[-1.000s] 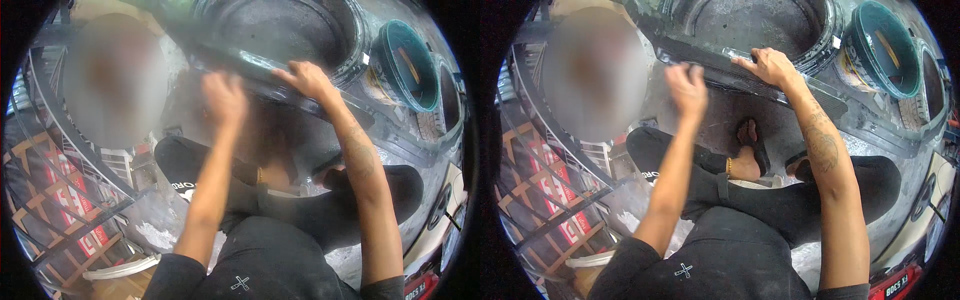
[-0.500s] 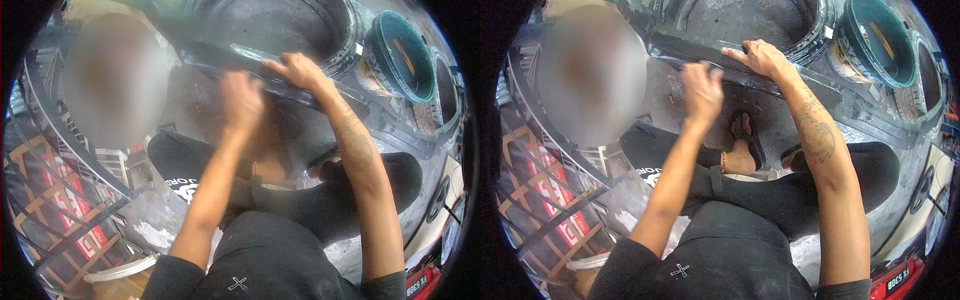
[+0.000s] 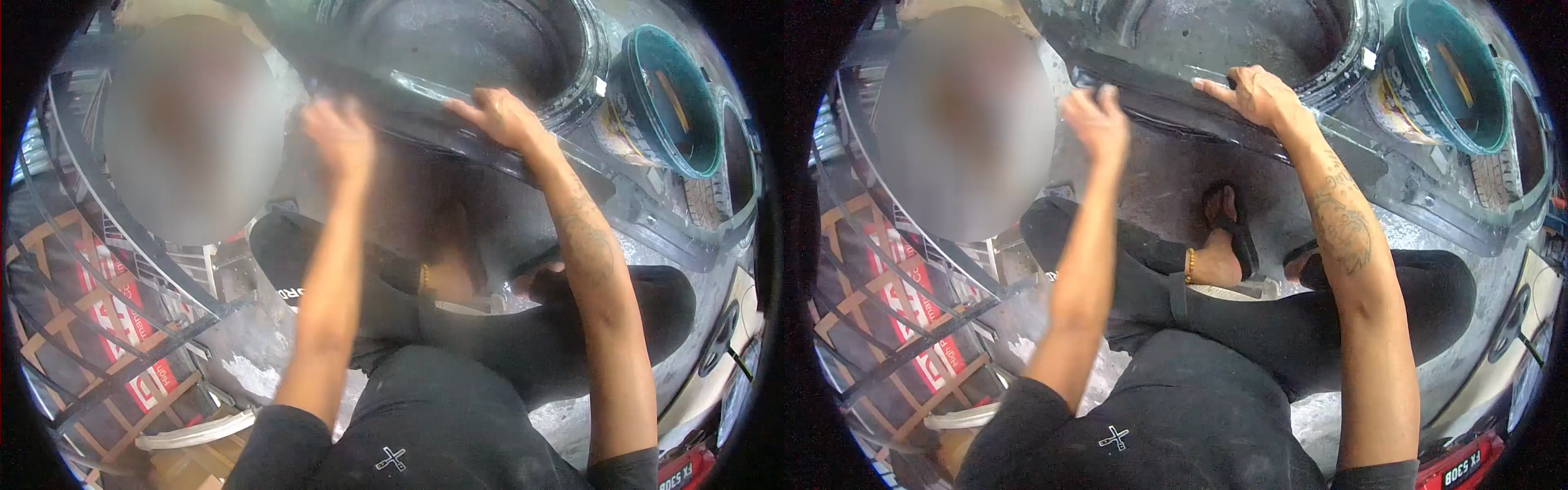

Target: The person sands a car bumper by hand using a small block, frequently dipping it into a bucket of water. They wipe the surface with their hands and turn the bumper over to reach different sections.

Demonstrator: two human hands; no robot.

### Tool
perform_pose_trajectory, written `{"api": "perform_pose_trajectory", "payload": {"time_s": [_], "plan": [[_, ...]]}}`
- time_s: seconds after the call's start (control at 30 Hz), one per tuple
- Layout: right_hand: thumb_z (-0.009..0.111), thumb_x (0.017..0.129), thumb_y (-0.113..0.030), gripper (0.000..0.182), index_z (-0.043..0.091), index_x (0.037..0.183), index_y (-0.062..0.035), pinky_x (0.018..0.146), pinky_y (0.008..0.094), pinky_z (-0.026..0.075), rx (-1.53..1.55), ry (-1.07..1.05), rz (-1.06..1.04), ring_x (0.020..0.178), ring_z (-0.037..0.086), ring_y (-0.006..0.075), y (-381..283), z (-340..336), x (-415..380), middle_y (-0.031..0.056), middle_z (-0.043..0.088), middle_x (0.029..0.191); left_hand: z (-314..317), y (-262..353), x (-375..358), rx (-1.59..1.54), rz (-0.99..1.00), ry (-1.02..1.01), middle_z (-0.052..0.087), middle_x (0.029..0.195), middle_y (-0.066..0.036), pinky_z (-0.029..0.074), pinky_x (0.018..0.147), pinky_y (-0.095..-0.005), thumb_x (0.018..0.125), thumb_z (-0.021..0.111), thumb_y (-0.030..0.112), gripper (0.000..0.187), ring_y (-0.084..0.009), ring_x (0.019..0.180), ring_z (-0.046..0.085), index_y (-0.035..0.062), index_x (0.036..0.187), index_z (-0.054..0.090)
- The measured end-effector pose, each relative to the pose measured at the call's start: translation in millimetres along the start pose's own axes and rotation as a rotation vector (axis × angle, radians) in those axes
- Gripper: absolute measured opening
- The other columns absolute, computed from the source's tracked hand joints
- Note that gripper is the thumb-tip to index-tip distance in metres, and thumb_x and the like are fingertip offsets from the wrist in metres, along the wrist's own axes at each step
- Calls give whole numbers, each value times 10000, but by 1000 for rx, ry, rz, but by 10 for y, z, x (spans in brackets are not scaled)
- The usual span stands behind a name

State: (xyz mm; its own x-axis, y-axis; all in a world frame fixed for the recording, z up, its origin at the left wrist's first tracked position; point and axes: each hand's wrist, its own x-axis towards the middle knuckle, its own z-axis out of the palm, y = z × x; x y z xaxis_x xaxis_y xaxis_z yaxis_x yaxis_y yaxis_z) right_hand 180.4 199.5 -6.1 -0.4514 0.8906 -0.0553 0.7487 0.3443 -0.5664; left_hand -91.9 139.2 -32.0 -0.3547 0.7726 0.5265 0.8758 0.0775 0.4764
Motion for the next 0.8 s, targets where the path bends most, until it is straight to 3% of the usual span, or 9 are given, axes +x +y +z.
{"api": "perform_pose_trajectory", "payload": {"time_s": [0.03,0.07,0.17,0.23,0.33,0.47,0.67,0.73,0.8], "plan": [[578,1000,-702,792,755,1075,67,836,536,589,11,5,33,928,743,481,-10,2,-2,304,738,882,102,252,-291,107,51,29,515,1128,-236,422,951,-565,1038,657,298,330,-428,1097,510,-3,1109,541],[582,1010,-681,768,758,1064,64,828,536,588,18,7,72,920,744,481,-9,-13,-17,297,732,839,-87,626,-488,54,166,-194,509,1157,-250,431,957,-574,1042,652,298,332,-435,1099,512,-5,1127,545],[594,996,-692,779,756,1046,69,836,537,586,17,23,54,928,737,492,7,-12,-30,311,733,864,-152,674,-483,-66,178,-347,524,1154,-250,432,961,-569,1039,659,294,332,-420,1105,525,-11,1136,567],[598,984,-709,798,756,1040,71,841,534,586,1,11,41,933,734,496,-11,-7,-10,316,735,879,-113,76,-111,61,143,-124,536,1139,-207,439,951,-540,1042,654,277,323,-391,1062,544,-17,1136,557],[602,973,-720,808,757,1019,73,842,532,585,-7,49,-12,938,732,500,-78,-69,-59,329,732,900,-17,138,-45,62,10,1,516,1141,-221,442,950,-546,1042,643,294,350,-416,1087,537,-24,1146,539],[607,980,-700,791,757,1002,76,851,531,584,77,2,104,966,734,486,-69,-66,-62,335,728,896,-147,710,-546,-106,194,-308,517,1164,-251,438,957,-542,1028,657,279,341,-441,1090,531,-24,1152,562],[617,971,-710,816,739,956,97,859,542,572,55,-13,136,954,730,505,-73,-53,-28,344,719,877,-59,-472,419,40,-15,-45,550,1184,-225,435,1005,-543,1049,635,311,371,-430,1106,547,-26,1190,571],[621,969,-712,824,735,958,105,858,542,567,59,-21,130,966,728,508,-79,-77,-13,351,717,882,81,-1,-110,163,84,10,538,1211,-237,420,1033,-571,1046,639,323,385,-451,1133,545,-21,1203,571],[618,973,-708,821,738,970,105,867,536,563,61,-46,146,961,724,515,-92,-88,-7,354,717,892,-140,294,-179,61,142,-168,537,1200,-241,402,1051,-597,1038,644,312,374,-471,1157,539,-16,1203,575]]}}
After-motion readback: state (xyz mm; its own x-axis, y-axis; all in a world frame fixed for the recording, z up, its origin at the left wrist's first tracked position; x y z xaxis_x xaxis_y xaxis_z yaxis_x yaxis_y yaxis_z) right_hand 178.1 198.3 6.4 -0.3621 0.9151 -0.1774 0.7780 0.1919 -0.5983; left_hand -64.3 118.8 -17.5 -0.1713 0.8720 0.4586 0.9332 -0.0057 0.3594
